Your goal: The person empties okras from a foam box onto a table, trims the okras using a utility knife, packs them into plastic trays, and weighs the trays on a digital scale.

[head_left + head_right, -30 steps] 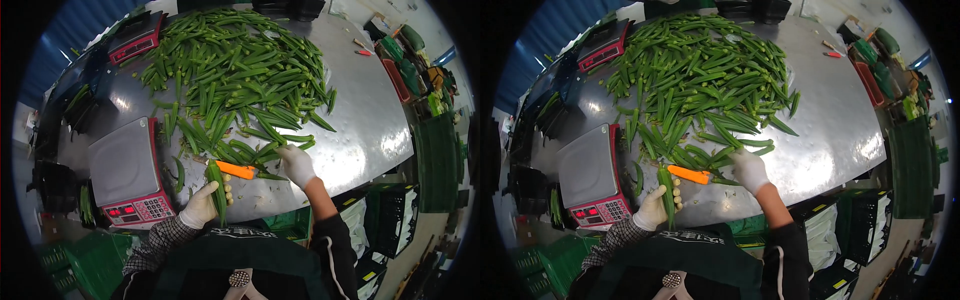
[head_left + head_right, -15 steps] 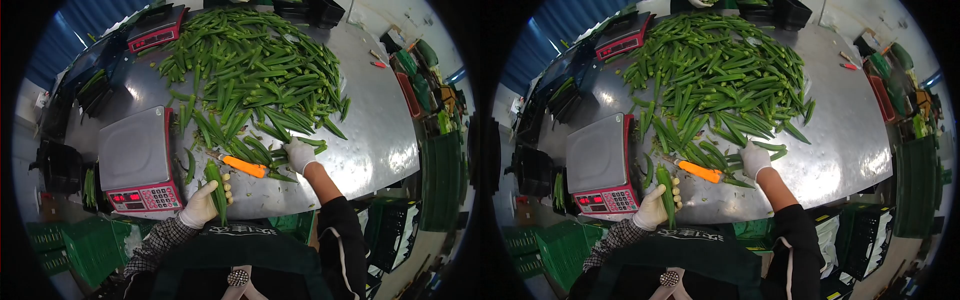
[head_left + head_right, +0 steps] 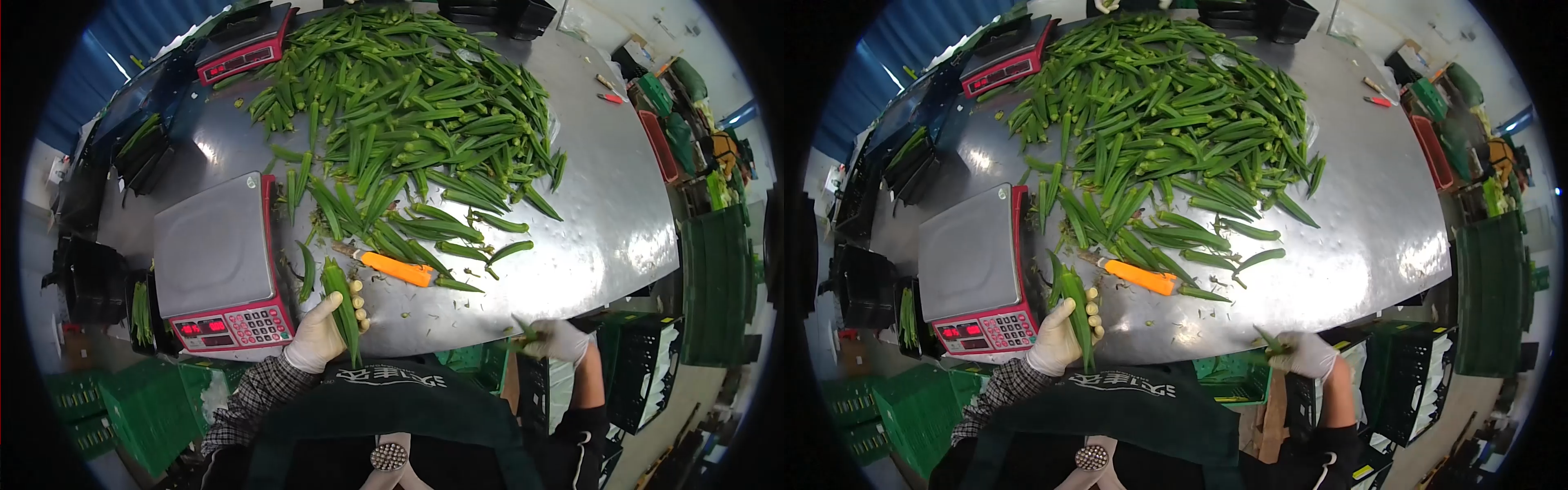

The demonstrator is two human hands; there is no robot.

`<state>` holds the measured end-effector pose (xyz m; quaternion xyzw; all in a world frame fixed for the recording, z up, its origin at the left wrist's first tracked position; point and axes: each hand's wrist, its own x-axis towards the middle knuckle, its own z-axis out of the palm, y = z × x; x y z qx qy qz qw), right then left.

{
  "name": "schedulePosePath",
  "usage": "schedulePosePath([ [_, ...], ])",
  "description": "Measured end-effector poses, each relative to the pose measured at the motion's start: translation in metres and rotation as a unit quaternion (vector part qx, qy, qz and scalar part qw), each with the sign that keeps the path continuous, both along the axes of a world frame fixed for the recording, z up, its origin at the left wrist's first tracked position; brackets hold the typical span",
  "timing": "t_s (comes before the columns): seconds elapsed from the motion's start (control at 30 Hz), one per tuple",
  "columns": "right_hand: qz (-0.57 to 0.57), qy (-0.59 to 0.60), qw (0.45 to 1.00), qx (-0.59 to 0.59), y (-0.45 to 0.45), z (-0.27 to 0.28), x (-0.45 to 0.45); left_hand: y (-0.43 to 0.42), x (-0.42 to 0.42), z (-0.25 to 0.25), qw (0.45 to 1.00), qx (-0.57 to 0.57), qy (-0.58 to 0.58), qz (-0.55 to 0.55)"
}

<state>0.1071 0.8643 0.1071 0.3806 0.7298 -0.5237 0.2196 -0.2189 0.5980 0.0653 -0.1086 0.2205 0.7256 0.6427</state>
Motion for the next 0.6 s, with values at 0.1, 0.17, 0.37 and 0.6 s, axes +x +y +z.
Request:
schedulePosePath([
  [0.1,-0.037,0.011,0.978,0.205,-0.016,-0.009,-0.010,0.010,0.001,-0.002,1.000,0.007,-0.011,-0.027],
  [0.17,-0.069,0.131,0.952,0.270,-0.015,-0.027,-0.043,0.014,0.004,-0.002,0.999,0.011,-0.016,-0.043],
  [0.37,0.060,0.034,0.888,0.455,-0.001,-0.075,-0.160,0.015,0.004,0.003,0.997,0.039,-0.002,-0.069],
  [0.6,-0.161,0.221,0.958,-0.085,-0.003,-0.040,-0.153,0.008,-0.002,0.000,0.999,0.018,0.007,-0.037],
])
